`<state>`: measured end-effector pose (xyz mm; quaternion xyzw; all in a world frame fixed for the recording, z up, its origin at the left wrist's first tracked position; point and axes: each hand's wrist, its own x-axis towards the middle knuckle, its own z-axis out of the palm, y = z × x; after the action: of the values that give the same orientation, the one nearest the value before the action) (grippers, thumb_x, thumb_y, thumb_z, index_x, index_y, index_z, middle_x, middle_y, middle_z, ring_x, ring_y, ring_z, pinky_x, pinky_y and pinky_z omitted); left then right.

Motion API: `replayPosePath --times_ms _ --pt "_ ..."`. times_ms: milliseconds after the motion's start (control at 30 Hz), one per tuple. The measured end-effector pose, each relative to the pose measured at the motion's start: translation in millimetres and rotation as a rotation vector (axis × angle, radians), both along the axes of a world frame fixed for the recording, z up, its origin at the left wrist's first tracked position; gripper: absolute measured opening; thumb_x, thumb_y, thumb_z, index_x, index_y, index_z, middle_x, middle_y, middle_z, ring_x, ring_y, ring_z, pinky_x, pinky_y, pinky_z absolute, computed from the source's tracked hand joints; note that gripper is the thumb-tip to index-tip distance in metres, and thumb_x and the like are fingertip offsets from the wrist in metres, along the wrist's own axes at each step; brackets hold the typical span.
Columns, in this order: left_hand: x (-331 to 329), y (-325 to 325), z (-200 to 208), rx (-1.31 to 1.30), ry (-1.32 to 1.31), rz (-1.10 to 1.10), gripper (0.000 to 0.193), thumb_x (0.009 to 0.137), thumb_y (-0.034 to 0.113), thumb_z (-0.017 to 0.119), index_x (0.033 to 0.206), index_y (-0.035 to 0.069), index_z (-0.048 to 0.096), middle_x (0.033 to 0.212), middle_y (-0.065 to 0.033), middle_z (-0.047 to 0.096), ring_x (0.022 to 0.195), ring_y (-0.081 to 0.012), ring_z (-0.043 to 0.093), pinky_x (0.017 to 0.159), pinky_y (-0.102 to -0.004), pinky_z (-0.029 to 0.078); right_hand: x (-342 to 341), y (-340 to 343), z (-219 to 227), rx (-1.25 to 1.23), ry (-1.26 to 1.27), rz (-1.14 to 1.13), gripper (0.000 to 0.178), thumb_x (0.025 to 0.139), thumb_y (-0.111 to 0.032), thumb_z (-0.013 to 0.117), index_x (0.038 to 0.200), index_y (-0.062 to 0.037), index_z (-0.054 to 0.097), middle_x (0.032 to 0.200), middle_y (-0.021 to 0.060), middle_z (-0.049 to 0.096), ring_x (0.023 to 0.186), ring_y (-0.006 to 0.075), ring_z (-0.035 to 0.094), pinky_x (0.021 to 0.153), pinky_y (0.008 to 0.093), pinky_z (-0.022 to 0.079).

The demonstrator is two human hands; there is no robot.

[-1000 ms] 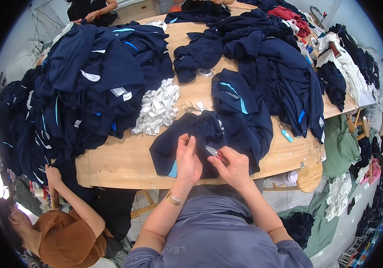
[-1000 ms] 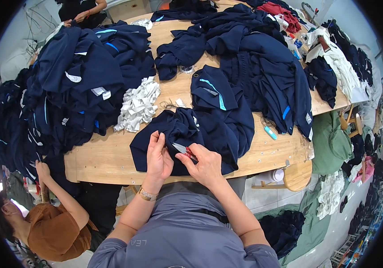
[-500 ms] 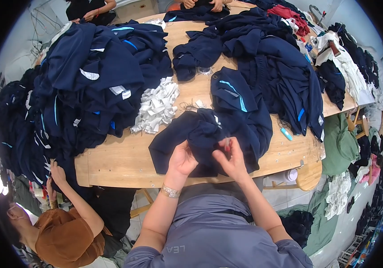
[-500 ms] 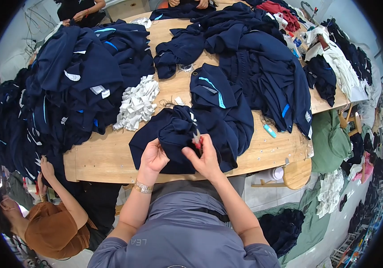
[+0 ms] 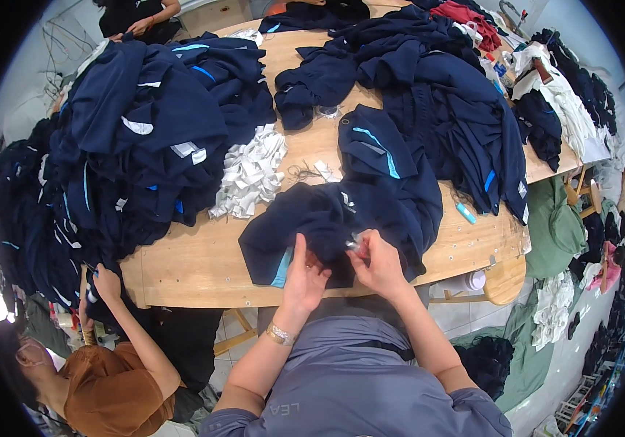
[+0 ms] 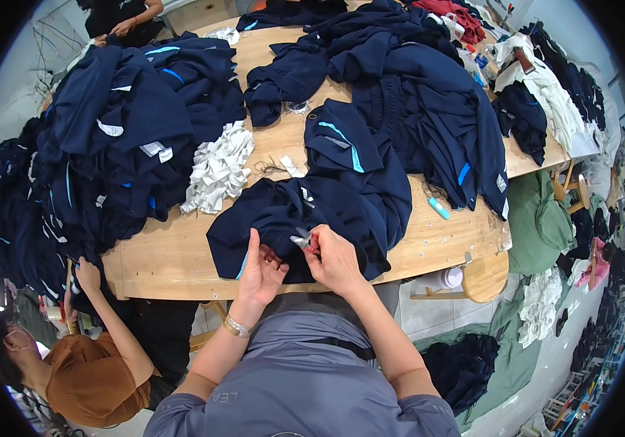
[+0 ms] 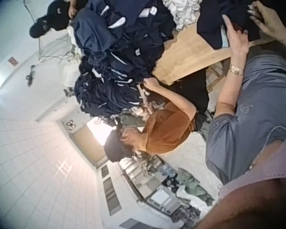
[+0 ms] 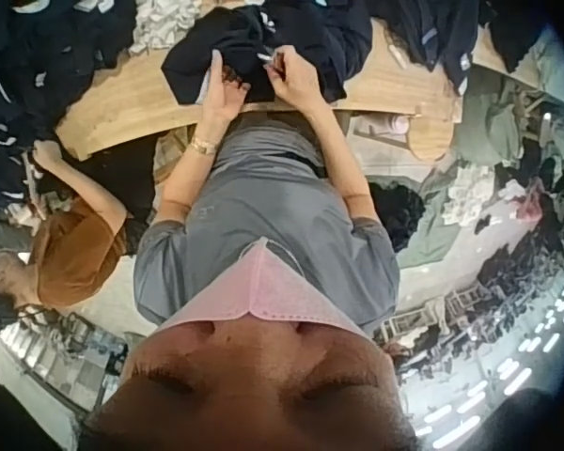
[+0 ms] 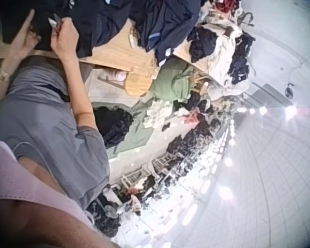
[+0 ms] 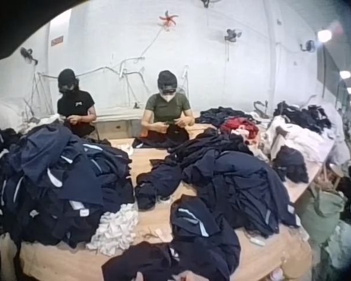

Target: Trimming loose threads and inspecting finished garments in a textile factory.

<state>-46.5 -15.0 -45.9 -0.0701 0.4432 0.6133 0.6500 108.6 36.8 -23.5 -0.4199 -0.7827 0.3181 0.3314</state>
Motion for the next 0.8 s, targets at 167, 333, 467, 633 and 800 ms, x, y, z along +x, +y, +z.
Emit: replayPosePath --times_ms 167,333,467,633,800 --pt "-5.0 7.2 41.7 -0.042 0.060 -0.206 0.041 0.079 0.056 0.062 0.084 0.016 0.057 0.080 0.0034 0.053 0.076 -0.0119 0.047 0.068 -0.0320 0.043 6.1 3.5 13.7 0.469 -0.065 0.101 0.033 0.056 0.002 0.062 0.083 -0.0048 0.046 0.083 0.0091 0.054 0.069 0.0254 0.053 0.059 0.0330 0.041" --pt "-17.8 15.7 46.1 0.131 -0.150 -0.248 0.027 0.087 0.029 0.055 0.107 0.010 0.054 0.106 -0.0061 0.054 0.101 -0.0189 0.048 0.088 -0.0396 0.039 13.0 5.3 11.5 0.628 -0.091 0.127 0.030 0.060 -0.003 0.065 0.083 -0.0050 0.045 0.086 0.0082 0.055 0.068 0.0254 0.052 0.058 0.0340 0.041" --pt "-16.7 18.7 41.4 0.345 -0.220 -0.210 0.028 0.090 0.022 0.049 0.112 0.006 0.053 0.113 -0.0105 0.056 0.106 -0.0227 0.052 0.089 -0.0417 0.043 7.3 -0.7 8.1 0.451 0.101 0.075 0.028 0.071 -0.015 0.067 0.083 -0.0052 0.044 0.089 0.0093 0.055 0.062 0.0238 0.051 0.054 0.0314 0.041" --pt "-12.4 19.9 40.2 0.493 -0.145 -0.220 0.035 0.093 0.019 0.039 0.122 0.000 0.046 0.117 -0.0131 0.055 0.111 -0.0247 0.052 0.094 -0.0450 0.042 12.9 -1.1 21.2 -0.072 0.253 -0.035 0.031 0.082 -0.027 0.065 0.086 -0.0044 0.045 0.065 0.0094 0.051 0.050 0.0180 0.051 0.047 0.0263 0.038" --pt "-10.3 22.0 46.0 0.521 -0.093 -0.198 0.031 0.095 0.019 0.040 0.118 0.000 0.048 0.113 -0.0121 0.058 0.106 -0.0241 0.056 0.091 -0.0435 0.045 11.5 2.2 36.7 0.165 -0.059 -0.001 0.035 0.080 -0.036 0.065 0.072 -0.0061 0.049 0.059 0.0073 0.052 0.048 0.0247 0.052 0.045 0.0312 0.038"
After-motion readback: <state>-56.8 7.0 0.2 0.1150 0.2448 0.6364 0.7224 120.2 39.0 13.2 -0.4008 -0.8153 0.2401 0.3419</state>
